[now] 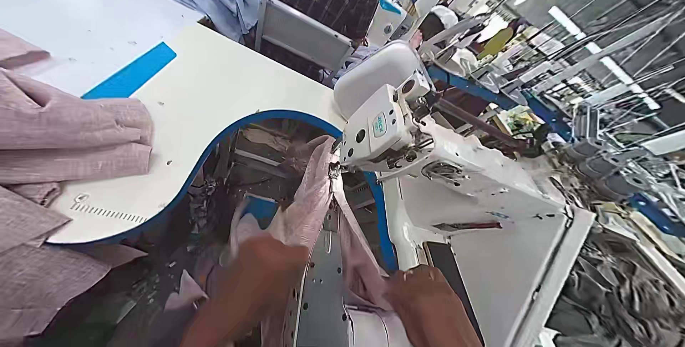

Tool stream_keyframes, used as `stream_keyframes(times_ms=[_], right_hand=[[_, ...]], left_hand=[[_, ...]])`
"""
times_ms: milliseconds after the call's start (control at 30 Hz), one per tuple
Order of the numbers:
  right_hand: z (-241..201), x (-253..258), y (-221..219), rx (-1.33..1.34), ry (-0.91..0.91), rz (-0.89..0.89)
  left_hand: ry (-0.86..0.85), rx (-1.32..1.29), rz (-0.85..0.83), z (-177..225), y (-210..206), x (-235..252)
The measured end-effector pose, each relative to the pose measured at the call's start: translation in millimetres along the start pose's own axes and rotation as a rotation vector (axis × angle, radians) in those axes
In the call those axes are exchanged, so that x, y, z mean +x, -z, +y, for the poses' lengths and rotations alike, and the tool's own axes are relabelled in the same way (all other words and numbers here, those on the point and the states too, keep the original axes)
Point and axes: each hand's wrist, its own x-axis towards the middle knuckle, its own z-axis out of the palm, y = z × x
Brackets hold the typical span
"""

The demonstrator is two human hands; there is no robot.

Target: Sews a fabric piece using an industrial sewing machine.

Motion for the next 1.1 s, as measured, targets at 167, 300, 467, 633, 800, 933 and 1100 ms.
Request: stream_keyframes(times_ms=[167,300,467,633,800,933,1100], right_hand=[[-81.1,-6.2,-19.5,0.037,0.109,0.068],[-70.3,7.9,-12.4,-0.041,0.109,0.025],[-67.0,28.2,-5.5,-0.012,0.024,-0.065],[-59.3,40.1,1.4,0.053,0.057,-0.104],[-66.6,42.5,0.6,0.07,-0.002,-0.106],[-64.3,41.1,-0.1,0.064,0.017,-0.074],[-69.8,42.1,-6.0,0.044,0.02,-0.025]], left_hand=[[0.153,-0.076,0.111,54.1,-70.8,-27.8],[0.121,-0.124,0.194,35.8,-82.6,-15.1],[0.05,-0.044,0.199,16.5,-78.7,17.3],[0.032,0.049,0.076,14.4,-58.0,26.7],[0.071,0.109,0.137,17.6,-64.3,26.3],[0.104,0.082,0.132,20.3,-66.2,27.6],[0.236,-0.047,0.129,21.7,-67.5,25.3]])
